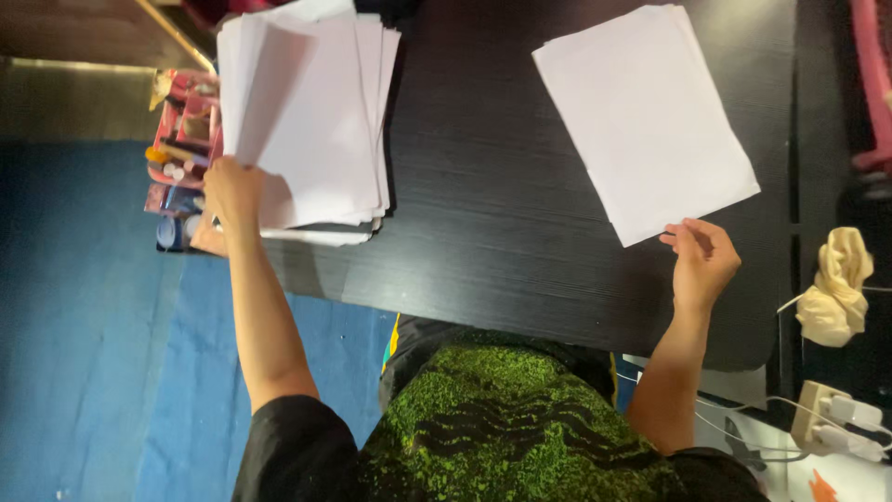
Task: The person sorts through a stack of white papers and patterned notebooks on a dark table. They separate the items, place a black binder aside, and then stack the loose papers into a neat pile.
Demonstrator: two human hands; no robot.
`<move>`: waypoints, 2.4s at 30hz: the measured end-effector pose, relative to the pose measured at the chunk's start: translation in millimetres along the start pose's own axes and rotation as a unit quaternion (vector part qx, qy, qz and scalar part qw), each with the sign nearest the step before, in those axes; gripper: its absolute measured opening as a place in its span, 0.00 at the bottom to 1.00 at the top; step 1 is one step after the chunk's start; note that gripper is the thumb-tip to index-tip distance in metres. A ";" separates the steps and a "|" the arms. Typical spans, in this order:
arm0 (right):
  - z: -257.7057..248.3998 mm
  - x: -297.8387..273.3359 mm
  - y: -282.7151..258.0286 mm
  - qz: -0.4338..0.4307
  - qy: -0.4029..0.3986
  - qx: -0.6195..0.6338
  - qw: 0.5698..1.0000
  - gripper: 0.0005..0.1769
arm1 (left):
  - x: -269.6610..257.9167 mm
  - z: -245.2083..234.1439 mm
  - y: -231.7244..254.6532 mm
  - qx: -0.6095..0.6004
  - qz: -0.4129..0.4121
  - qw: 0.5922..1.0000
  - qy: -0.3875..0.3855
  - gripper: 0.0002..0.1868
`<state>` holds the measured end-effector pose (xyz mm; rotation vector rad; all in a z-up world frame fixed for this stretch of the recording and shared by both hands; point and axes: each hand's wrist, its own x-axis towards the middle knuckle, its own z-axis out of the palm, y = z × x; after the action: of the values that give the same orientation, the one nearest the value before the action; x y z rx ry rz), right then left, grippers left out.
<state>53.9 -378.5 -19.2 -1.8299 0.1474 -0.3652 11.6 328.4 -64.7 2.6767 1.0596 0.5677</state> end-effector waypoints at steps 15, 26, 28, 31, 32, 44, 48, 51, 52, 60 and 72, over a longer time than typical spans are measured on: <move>3.4 101.0 -6.7 0.099 -0.073 -0.483 0.867 0.56 | -213.9 22.5 348.4 -0.568 -0.090 0.591 -0.565 0.46; 15.6 0.5 16.3 0.155 -0.146 0.224 0.951 0.22 | -227.3 7.9 377.3 -0.539 -0.051 0.617 -0.571 0.54; 7.4 -18.5 29.8 0.153 -0.174 0.238 0.943 0.25 | -228.2 -0.5 368.3 -0.514 -0.016 0.657 -0.551 0.50; -6.4 -31.1 41.2 0.157 -0.212 0.125 0.957 0.28 | -230.4 -10.4 358.2 -0.522 0.019 0.664 -0.535 0.42; -10.0 -29.6 42.8 0.137 -0.227 0.074 0.961 0.27 | -229.7 -13.1 355.8 -0.554 0.032 0.636 -0.536 0.40; 77.6 -6.6 -100.7 -0.048 -0.369 0.266 0.889 0.38 | -172.3 -94.3 222.4 -0.687 0.139 0.695 -0.160 0.14; 181.6 -6.3 -153.0 -0.124 -0.432 0.255 0.856 0.42 | -116.3 -111.9 142.4 -0.653 0.076 0.753 -0.027 0.19; 281.4 -6.9 -159.3 0.033 -0.453 0.253 0.854 0.39 | -58.8 -91.7 79.8 -0.558 0.069 0.825 0.050 0.23; 315.1 -7.2 -153.7 0.089 -0.451 0.205 0.864 0.38 | -41.7 -77.1 62.1 -0.497 0.041 0.865 0.053 0.25; 457.4 -22.0 -55.7 -0.019 -0.406 -0.120 0.906 0.60 | 47.0 8.9 -27.8 -0.067 -0.014 0.995 0.066 0.48; 431.8 -33.8 -49.7 0.025 -0.448 0.037 0.893 0.51 | 32.7 3.4 29.0 -0.138 0.100 0.985 -0.008 0.44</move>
<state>157.0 40.0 -84.3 -1.7438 -0.4553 0.5228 52.6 329.9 -49.4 2.5484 0.6544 0.6732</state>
